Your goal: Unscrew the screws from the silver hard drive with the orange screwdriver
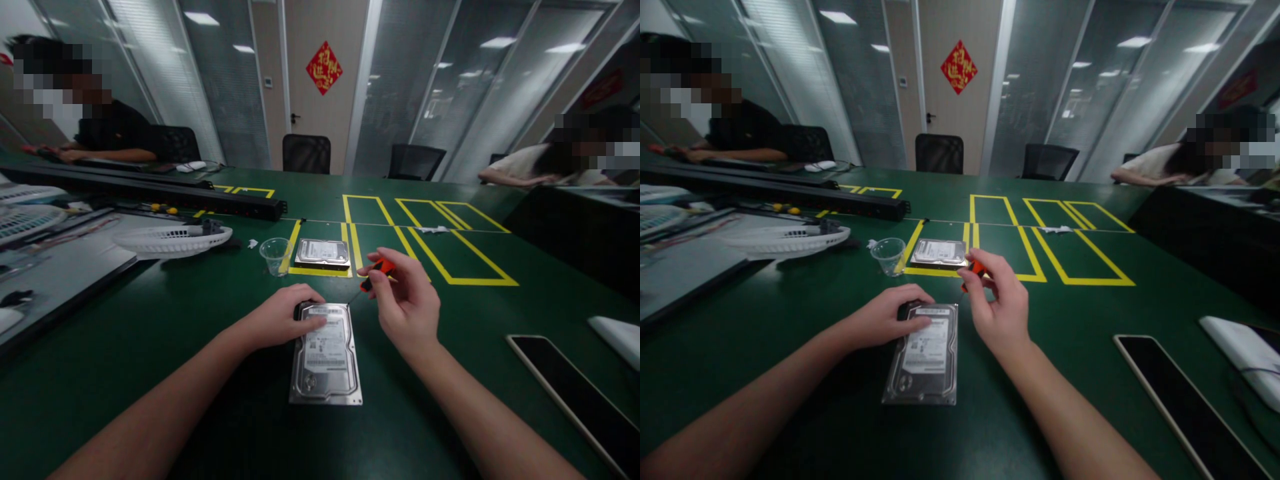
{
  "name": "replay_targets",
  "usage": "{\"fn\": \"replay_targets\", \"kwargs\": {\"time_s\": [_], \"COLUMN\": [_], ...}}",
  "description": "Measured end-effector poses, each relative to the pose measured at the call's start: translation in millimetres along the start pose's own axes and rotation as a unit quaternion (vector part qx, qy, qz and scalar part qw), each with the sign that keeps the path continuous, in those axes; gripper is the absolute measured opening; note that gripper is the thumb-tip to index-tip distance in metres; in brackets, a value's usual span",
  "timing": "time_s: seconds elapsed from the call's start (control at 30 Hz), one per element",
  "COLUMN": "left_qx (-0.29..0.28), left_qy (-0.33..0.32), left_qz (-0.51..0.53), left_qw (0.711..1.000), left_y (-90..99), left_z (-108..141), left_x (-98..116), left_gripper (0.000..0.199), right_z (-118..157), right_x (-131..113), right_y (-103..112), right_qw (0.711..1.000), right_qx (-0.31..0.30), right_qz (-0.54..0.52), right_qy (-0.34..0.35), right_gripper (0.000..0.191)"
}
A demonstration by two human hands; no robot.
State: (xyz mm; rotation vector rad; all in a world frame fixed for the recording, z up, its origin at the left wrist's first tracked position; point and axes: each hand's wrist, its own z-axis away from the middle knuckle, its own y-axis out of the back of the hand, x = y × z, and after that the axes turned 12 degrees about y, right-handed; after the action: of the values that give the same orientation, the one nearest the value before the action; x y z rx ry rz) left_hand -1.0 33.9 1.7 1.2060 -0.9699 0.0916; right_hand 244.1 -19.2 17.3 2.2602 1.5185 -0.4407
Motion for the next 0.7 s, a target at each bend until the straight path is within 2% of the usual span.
{"fn": "replay_targets", "kwargs": {"time_s": [0.27,0.43,0.53,0.7], "left_qx": [0.007,0.003,0.003,0.006], "left_qy": [-0.015,-0.011,-0.010,-0.015], "left_qz": [-0.004,-0.003,-0.004,-0.006], "left_qw": [1.000,1.000,1.000,1.000], "left_y": [-1.5,-0.7,-0.4,-0.6], "left_z": [-1.7,-0.6,0.0,-0.2], "left_x": [-2.1,-1.3,-1.0,-0.9], "left_gripper": [0.031,0.031,0.031,0.031], "right_z": [0.8,0.0,1.5,3.6], "right_x": [0.3,-0.6,1.2,2.6], "right_y": [1.2,-0.4,-0.5,1.0], "right_qw": [1.000,1.000,1.000,1.000], "right_qx": [-0.014,0.009,0.018,-0.011], "right_qz": [0.012,0.015,0.012,0.024], "right_qy": [0.025,0.012,0.008,0.010], "right_gripper": [0.039,0.030,0.033,0.036]}}
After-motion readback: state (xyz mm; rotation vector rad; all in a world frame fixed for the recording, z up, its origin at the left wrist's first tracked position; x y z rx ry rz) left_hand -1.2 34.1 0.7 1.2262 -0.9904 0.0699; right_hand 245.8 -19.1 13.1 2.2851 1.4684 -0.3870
